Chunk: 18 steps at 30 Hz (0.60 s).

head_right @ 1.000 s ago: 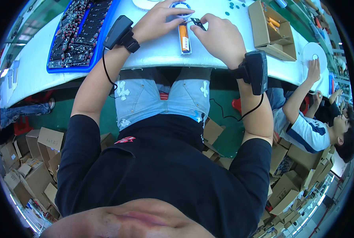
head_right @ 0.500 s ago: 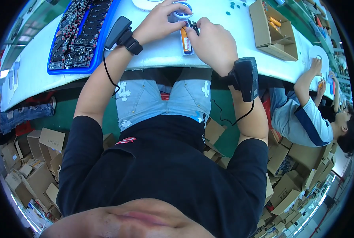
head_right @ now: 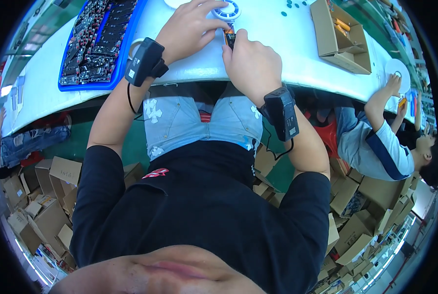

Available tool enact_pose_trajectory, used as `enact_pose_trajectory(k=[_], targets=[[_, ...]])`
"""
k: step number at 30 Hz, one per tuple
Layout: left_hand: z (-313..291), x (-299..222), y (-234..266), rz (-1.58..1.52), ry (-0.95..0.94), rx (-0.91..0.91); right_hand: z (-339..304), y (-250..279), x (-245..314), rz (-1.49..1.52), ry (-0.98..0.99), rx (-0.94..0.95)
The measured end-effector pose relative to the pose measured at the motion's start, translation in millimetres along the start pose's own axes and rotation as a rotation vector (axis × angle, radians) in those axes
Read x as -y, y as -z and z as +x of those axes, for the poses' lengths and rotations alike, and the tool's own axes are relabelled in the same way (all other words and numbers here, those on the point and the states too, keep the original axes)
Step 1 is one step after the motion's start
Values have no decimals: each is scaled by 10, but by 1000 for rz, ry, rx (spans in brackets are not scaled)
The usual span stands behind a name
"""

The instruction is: The person picks up a circuit board from a tray, applies tape to it, and presses it into a handheld fan housing. They then install a battery into the housing and set the assembled fan aside.

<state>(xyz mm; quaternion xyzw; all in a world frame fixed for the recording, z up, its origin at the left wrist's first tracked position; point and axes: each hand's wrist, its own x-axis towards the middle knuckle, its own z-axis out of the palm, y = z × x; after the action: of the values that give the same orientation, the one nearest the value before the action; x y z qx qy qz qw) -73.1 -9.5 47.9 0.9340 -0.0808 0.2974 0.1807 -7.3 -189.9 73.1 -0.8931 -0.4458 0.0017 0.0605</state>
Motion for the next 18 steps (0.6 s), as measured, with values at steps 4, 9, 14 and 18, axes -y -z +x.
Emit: enact_pose_trajectory(k=[4, 9, 14, 18], targets=[[-50, 9, -24, 492, -240, -80, 17, 13, -7, 6, -10, 21], [-22, -49, -85, 424, -87, 48, 54, 10, -222, 129, 144, -11], [-43, -112, -175, 637, -62, 111, 59, 130, -301, 307, 130, 4], [-68, 89, -282, 351, 71, 167, 51, 61, -289, 392, 24, -16]])
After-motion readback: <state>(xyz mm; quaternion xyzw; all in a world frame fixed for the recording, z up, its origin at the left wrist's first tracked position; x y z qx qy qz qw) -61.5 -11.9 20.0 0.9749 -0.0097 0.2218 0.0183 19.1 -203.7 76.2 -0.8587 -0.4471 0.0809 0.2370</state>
